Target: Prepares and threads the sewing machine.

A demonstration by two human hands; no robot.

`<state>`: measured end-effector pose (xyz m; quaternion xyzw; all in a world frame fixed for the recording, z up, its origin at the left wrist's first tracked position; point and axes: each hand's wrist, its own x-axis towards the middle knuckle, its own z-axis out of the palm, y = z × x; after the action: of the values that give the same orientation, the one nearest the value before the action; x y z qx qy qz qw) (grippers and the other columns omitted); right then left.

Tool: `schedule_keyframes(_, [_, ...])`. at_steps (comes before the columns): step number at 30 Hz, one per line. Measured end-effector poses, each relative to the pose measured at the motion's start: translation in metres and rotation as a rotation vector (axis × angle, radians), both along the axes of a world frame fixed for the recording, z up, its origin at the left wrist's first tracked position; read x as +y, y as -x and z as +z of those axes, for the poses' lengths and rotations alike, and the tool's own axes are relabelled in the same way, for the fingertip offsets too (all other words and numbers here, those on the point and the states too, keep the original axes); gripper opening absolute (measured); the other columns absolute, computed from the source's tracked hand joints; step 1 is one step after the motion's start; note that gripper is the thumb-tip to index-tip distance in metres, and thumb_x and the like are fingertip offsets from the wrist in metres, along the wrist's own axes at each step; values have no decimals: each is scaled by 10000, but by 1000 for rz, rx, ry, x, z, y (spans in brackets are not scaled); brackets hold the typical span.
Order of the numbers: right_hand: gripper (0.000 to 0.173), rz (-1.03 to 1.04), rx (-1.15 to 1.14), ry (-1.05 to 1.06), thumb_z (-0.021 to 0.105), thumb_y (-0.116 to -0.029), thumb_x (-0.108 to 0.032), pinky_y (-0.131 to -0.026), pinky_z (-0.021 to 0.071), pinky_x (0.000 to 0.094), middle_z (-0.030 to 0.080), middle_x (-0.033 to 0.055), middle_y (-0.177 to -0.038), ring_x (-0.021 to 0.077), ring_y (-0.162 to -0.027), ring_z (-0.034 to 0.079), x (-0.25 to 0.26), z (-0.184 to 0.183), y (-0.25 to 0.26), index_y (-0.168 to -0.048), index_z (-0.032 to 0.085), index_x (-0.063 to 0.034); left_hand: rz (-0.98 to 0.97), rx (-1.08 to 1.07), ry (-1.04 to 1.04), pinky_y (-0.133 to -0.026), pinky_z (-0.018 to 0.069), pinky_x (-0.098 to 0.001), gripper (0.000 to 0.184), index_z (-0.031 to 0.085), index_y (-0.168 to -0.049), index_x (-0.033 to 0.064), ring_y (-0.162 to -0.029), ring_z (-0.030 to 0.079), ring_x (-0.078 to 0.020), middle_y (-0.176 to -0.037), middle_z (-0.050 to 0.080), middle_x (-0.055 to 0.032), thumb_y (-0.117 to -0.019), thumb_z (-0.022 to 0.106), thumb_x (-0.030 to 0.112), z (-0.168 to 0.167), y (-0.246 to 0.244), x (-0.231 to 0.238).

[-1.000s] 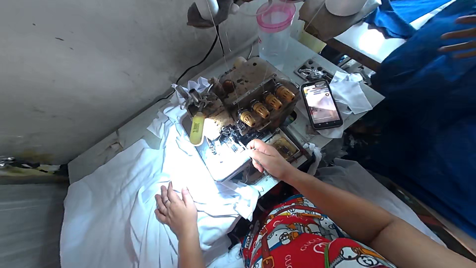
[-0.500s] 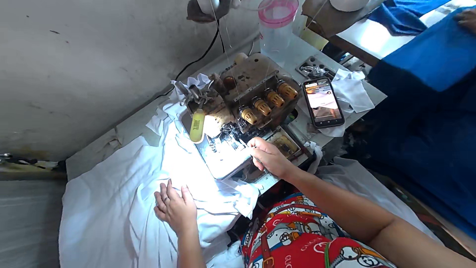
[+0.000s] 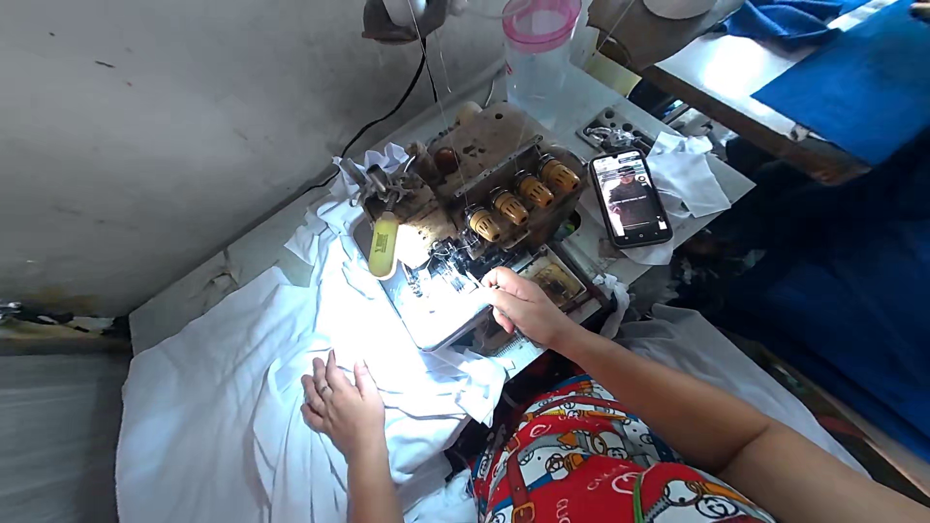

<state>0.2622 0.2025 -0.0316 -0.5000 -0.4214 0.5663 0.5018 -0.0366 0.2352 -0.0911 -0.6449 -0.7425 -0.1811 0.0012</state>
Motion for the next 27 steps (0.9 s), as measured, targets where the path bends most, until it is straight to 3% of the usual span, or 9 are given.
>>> schedule_keyframes(18, [157,5,-68,-22,435,-1048,-112,-544,404,152,438,-80,-584,-15,-505,444,0,0,0,-1016,564,-28,19,-26,-5,-1183,161,-669,562,535,-1457,29,-1499,313,-454,-1566,445,-218,-1060,408,406,1,0,0])
schedule_keyframes(27, [158,-27,-89,-31,430,-1036,-95,-525,412,159,462,-66,-572,-2,-489,457,-1,0,1,-1012,567,-21,1,5,-7,-1166,203,-676,544,562,-1421,1,-1476,348,-471,-1557,450,-235,-1053,440,382,2,0,0])
